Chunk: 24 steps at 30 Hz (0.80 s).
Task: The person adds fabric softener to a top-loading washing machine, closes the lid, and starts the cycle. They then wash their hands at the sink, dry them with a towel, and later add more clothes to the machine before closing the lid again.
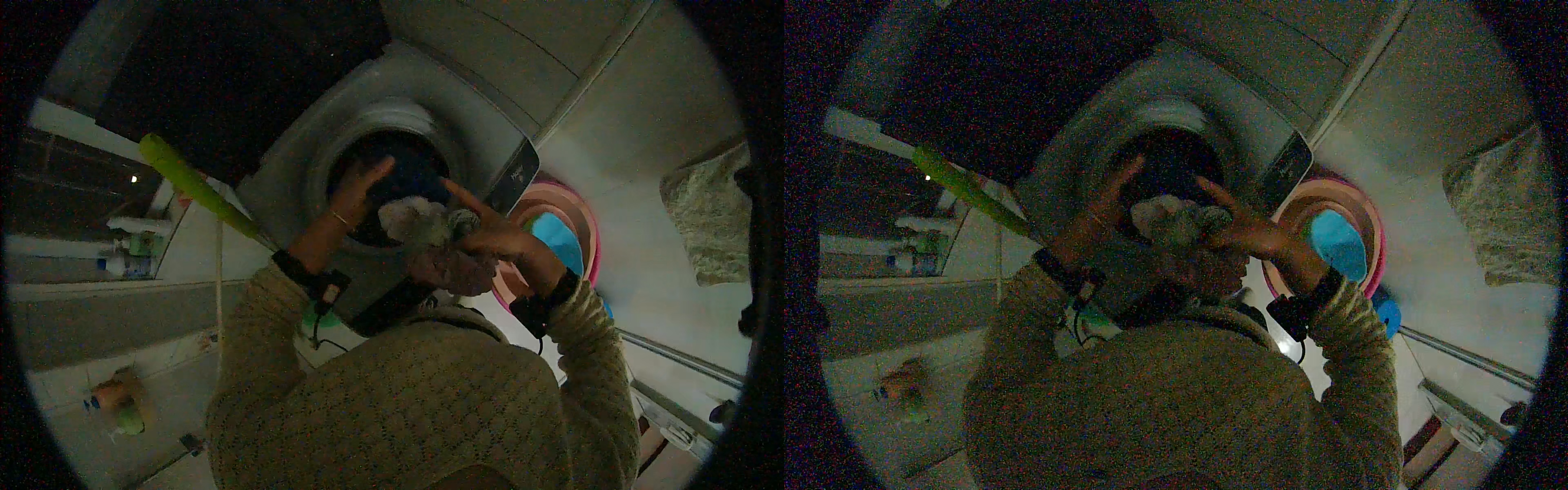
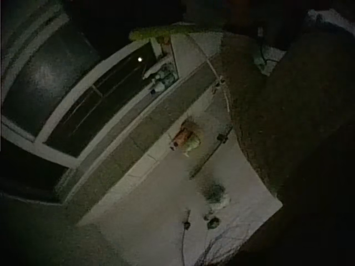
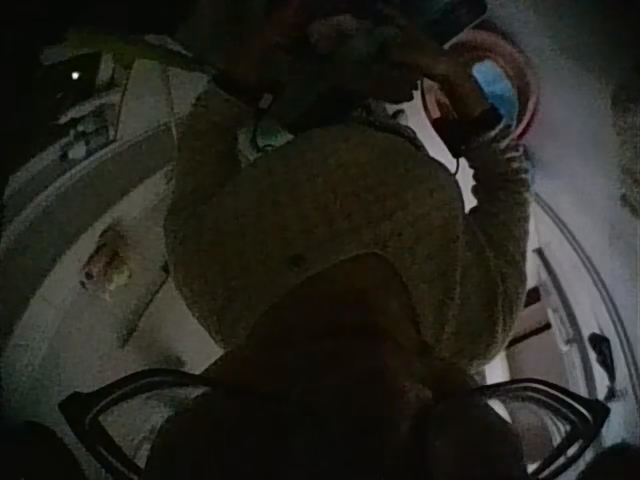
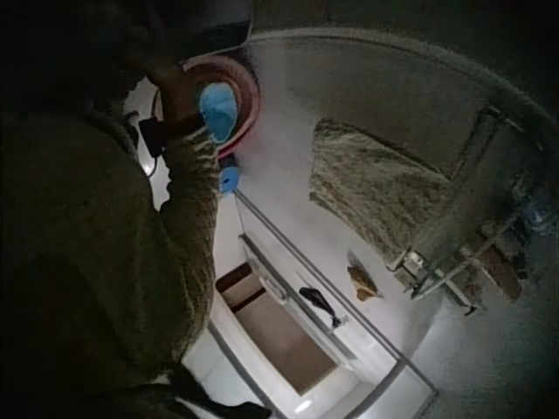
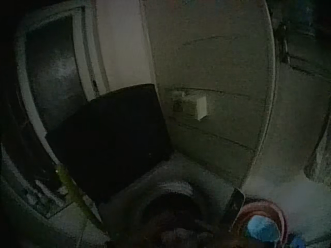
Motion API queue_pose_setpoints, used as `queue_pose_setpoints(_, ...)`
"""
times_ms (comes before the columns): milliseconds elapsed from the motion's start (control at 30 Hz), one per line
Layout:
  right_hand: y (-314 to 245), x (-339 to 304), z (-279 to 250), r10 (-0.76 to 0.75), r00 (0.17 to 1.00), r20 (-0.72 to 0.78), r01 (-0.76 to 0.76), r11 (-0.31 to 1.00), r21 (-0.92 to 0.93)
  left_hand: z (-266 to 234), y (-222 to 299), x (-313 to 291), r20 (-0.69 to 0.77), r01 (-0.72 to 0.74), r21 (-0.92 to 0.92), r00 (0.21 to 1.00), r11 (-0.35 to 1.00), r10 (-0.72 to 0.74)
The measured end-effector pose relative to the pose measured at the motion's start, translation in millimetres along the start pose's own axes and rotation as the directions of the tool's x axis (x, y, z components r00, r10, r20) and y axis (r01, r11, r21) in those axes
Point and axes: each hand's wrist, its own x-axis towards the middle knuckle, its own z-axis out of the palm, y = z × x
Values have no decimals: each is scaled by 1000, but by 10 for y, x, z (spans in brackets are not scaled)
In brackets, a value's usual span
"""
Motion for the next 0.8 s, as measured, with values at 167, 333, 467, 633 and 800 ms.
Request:
queue_pose_setpoints(167, 606, 166, -481, -306, 952, 0, 306, 951, 33, -751, -297, 444, 255, -533, 735, 791, 420, 557)
queue_pose_setpoints(333, 771, -131, -687, 74, 994, -85, -3, 767, 641, -939, -75, 708, -235, 40, 206, 972, 978, 10)
queue_pose_setpoints(467, 915, -107, -777, -105, 991, 85, -43, 355, 934, -1466, -262, 922, -220, -87, 406, 957, 910, 190)
queue_pose_setpoints(633, 1256, -141, -871, -521, 783, 340, -323, -808, -493, -653, 87, 297, 71, -122, 713, 992, 691, 102)
queue_pose_setpoints(800, 474, 95, -311, -698, 709, 103, 97, -48, -994, -224, 150, 34, 409, -219, 668, 907, 711, -105)
